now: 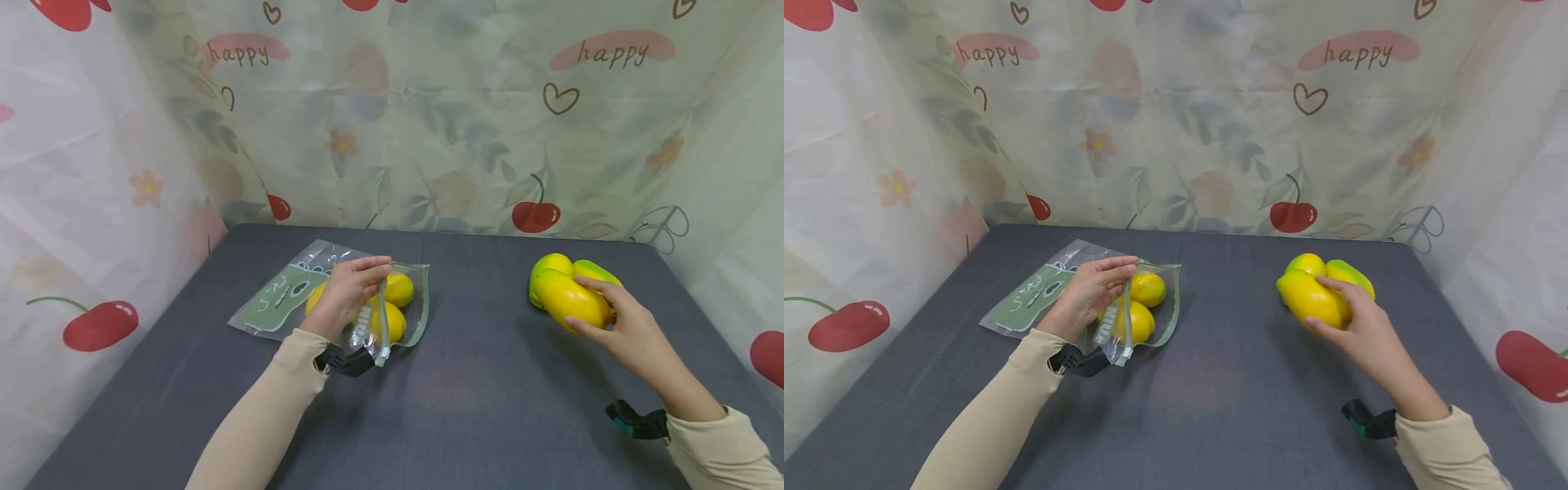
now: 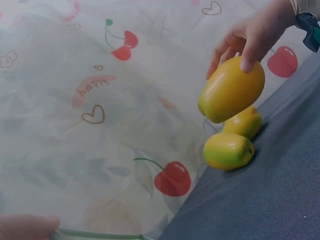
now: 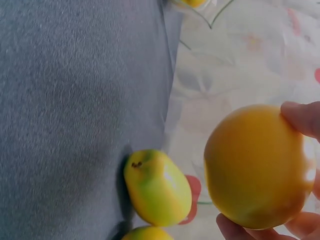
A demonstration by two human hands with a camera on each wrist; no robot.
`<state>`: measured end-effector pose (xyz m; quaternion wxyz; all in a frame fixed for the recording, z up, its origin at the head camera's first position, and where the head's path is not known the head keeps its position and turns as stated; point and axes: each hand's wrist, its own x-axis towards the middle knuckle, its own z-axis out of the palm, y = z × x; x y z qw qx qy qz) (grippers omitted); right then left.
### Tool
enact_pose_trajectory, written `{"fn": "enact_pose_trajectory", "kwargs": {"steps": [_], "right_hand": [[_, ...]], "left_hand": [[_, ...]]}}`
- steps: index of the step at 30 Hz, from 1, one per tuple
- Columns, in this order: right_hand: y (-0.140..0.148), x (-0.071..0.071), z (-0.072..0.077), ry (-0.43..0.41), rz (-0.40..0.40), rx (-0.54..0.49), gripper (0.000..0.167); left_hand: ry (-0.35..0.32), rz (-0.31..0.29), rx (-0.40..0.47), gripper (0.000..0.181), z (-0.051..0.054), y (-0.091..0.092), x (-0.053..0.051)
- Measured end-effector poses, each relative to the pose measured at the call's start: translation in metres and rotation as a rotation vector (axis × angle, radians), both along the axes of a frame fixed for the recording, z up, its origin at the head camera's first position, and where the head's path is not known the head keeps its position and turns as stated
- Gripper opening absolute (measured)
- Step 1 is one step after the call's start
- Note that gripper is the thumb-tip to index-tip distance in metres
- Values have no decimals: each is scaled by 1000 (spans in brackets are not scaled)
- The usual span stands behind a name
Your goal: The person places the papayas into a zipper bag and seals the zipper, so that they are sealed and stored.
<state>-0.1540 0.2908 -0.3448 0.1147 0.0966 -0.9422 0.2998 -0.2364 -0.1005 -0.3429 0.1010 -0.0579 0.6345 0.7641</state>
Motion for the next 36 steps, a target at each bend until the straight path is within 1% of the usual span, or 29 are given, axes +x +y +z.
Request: {"fn": "enact_pose_trajectory", "kwargs": {"steps": [7,14,21,31,36], "right_hand": [[-13,2,2,50,33,-50,68],[-25,2,4,66,51,-43,67],[-36,1,1,97,100,-47,64],[-50,-1,0,70,159,-65,63],[-58,-1,-1,57,179,-63,64]], "left_hand": [[-1,7,0,31,0,-1,-1],[-9,11,3,30,0,-1,-2],[-9,12,-3,33,2,-1,0],[-5,16,-4,30,2,-2,0],[-4,10,-5,31,2,-2,1]]}}
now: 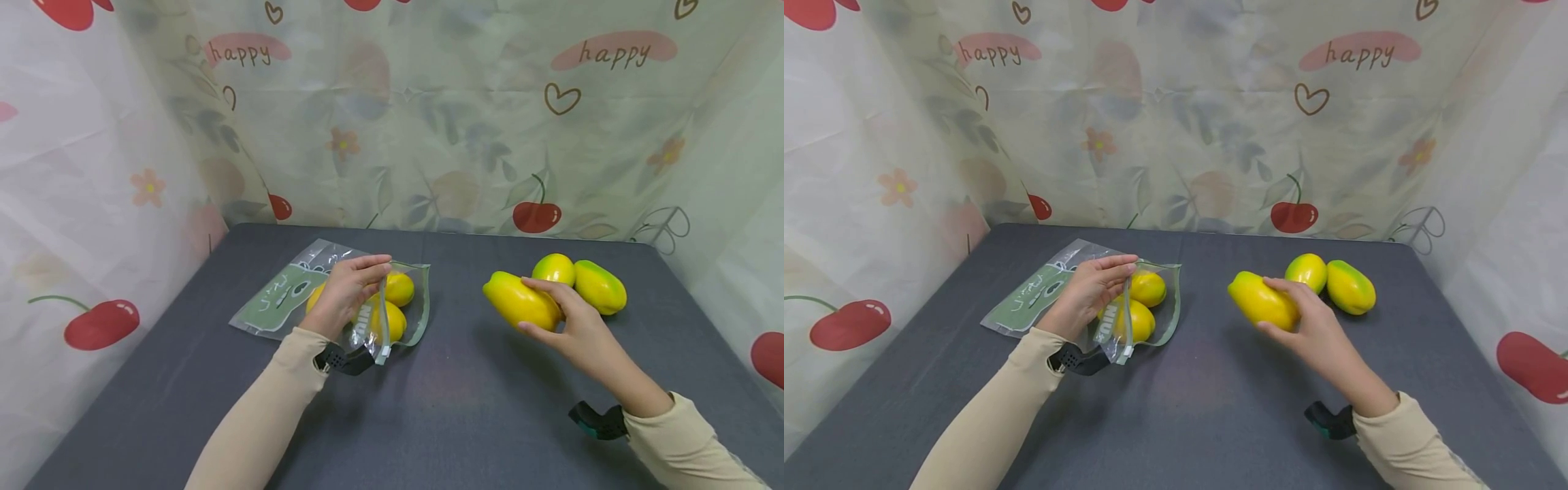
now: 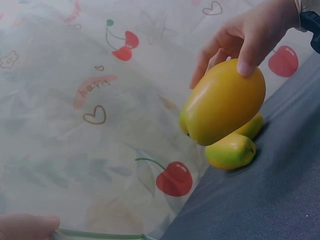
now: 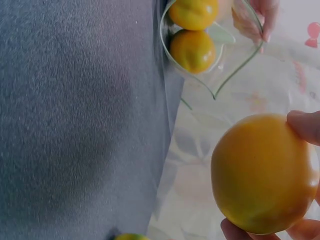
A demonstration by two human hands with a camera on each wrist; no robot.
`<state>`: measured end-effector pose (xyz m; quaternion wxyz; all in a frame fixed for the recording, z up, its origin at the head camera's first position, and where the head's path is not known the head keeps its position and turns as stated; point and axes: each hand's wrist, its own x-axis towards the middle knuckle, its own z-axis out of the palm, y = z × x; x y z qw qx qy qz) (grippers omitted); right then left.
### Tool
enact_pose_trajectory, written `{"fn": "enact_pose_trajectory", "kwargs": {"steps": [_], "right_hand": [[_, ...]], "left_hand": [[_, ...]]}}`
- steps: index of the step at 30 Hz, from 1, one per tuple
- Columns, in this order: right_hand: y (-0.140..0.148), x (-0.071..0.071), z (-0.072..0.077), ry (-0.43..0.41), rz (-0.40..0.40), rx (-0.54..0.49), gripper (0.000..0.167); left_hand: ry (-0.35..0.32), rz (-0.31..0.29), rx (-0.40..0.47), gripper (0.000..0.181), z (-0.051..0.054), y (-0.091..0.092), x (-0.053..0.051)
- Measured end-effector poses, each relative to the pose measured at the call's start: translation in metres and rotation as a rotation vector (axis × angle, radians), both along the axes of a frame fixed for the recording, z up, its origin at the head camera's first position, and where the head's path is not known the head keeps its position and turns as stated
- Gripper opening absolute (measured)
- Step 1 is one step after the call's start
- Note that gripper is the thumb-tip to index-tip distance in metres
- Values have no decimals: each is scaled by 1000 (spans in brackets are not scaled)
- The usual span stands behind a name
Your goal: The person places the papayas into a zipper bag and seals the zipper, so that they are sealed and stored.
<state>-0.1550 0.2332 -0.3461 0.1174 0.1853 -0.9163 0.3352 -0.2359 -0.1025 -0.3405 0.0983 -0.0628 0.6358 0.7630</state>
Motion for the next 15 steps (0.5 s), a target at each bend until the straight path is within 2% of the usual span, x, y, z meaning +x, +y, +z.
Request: {"fn": "enact_pose_trajectory", "kwargs": {"steps": [5,15], "right_hand": [[-8,0,-3,3,14,26,63],[-25,-1,-15,17,92,40,61]], "left_hand": [[7,-6,-1,33,-1,0,0],[5,-6,-1,32,-1,0,0]]}}
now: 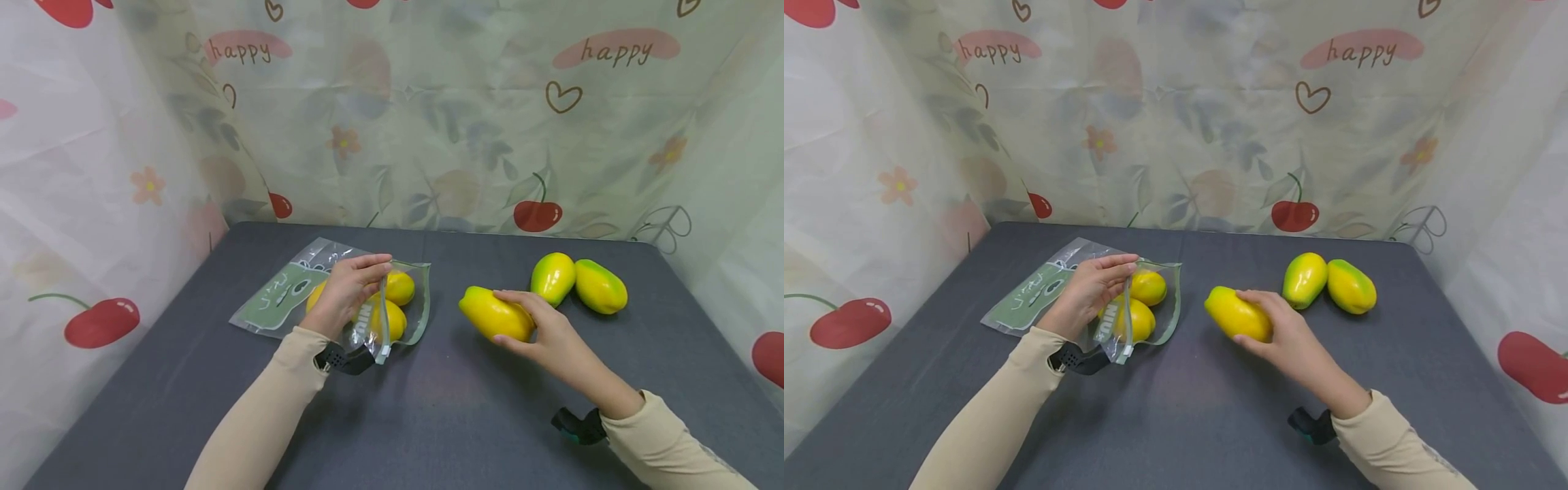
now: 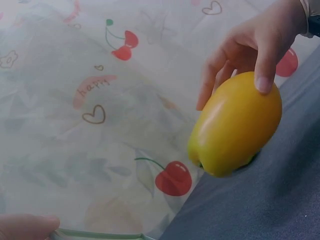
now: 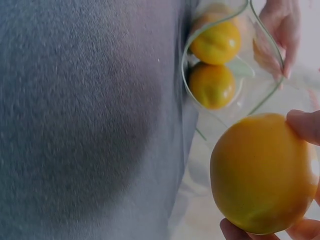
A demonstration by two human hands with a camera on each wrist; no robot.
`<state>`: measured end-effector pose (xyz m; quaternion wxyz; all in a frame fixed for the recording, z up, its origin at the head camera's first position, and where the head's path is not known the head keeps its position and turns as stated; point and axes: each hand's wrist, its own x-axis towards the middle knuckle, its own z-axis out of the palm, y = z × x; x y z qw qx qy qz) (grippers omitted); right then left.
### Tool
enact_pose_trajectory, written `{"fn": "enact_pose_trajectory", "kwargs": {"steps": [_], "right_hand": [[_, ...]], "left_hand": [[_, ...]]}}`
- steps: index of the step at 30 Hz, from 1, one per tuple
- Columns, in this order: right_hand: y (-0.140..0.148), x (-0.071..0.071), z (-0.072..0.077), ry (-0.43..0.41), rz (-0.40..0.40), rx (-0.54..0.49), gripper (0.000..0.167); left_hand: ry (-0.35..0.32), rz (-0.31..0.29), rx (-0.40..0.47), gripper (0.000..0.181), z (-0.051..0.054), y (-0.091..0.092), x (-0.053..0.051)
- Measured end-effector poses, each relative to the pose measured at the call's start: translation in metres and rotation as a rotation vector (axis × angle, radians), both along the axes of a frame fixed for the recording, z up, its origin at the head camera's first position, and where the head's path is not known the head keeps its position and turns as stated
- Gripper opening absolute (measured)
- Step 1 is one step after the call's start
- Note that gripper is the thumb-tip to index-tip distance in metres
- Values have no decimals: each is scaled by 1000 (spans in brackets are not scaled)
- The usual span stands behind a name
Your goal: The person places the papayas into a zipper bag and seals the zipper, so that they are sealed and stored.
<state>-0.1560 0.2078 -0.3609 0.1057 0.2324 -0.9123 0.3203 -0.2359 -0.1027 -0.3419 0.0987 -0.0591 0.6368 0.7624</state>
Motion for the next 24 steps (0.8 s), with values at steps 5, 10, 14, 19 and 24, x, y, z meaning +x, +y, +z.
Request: {"fn": "enact_pose_trajectory", "kwargs": {"steps": [5,10,14,19,24], "right_hand": [[-7,-2,-4,-24,48,-19,60],[-14,-4,-6,-57,72,-23,60],[-20,-4,-7,-77,90,-13,60],[-27,-4,-9,-99,104,-5,61],[-35,-4,-12,-105,128,-2,61]], "left_hand": [[-5,-1,-1,34,1,0,0],[-1,-7,-6,37,1,0,1],[-2,4,-7,37,1,0,-1],[1,10,-8,38,0,1,-1],[5,12,-11,37,0,1,-1]]}}
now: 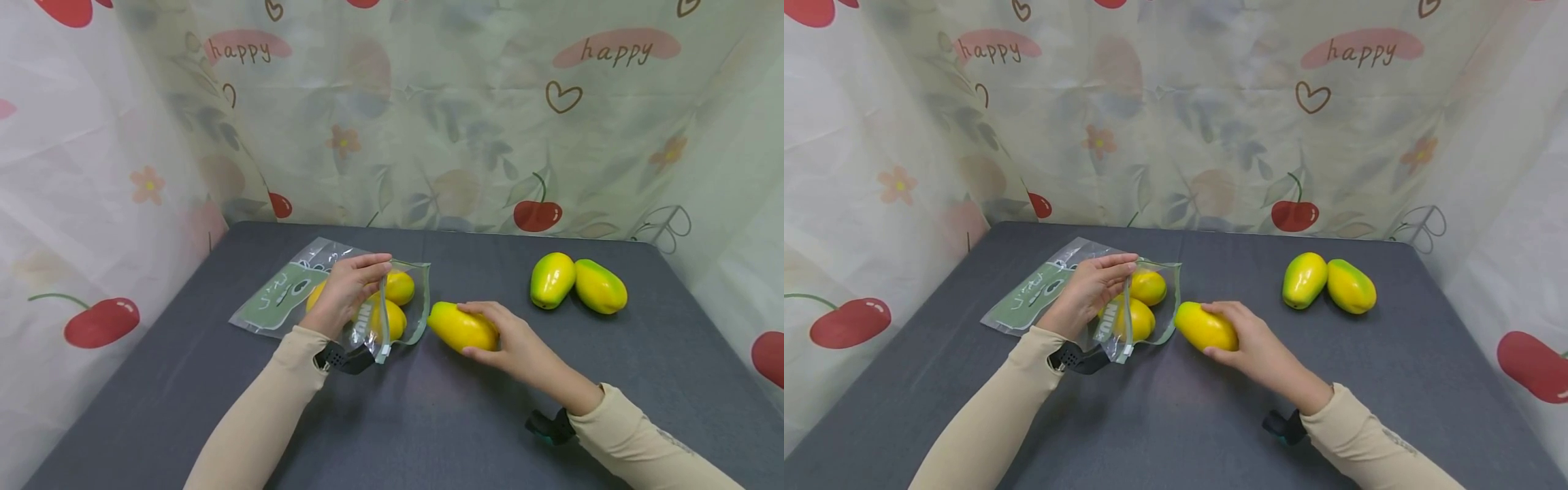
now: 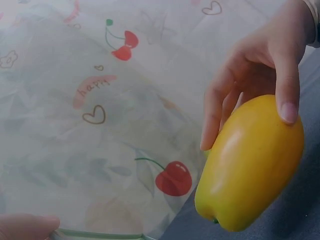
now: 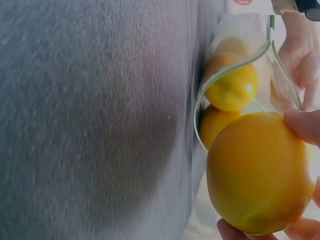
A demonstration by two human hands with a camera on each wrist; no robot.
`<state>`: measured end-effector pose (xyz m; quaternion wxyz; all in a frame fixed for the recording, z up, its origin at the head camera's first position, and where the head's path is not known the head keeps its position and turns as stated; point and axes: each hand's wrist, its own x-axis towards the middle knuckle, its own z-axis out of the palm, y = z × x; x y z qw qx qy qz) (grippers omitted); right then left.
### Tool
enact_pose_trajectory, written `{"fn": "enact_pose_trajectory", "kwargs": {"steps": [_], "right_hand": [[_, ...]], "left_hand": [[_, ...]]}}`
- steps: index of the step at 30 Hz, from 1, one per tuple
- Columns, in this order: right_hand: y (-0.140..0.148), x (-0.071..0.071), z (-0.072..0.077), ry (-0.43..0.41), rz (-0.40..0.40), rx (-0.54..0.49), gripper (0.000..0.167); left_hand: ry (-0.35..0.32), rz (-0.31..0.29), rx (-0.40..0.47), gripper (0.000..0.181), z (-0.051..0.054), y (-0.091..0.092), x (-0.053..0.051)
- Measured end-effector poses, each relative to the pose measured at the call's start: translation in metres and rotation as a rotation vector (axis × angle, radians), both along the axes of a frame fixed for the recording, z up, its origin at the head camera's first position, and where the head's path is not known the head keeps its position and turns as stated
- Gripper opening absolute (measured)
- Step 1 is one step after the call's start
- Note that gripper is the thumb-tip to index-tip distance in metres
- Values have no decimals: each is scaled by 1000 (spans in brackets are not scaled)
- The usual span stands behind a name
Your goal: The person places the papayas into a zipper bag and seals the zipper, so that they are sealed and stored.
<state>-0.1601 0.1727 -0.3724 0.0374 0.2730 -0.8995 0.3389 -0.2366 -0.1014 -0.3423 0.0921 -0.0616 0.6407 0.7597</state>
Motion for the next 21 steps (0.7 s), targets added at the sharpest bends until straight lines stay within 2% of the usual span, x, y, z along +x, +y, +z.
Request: {"fn": "enact_pose_trajectory", "kwargs": {"steps": [13,21], "right_hand": [[-19,1,-9,-34,55,14,60],[-26,-4,-14,-118,32,31,63]], "left_hand": [[-1,-8,-1,39,-2,1,0],[-10,-9,5,35,0,1,0]]}}
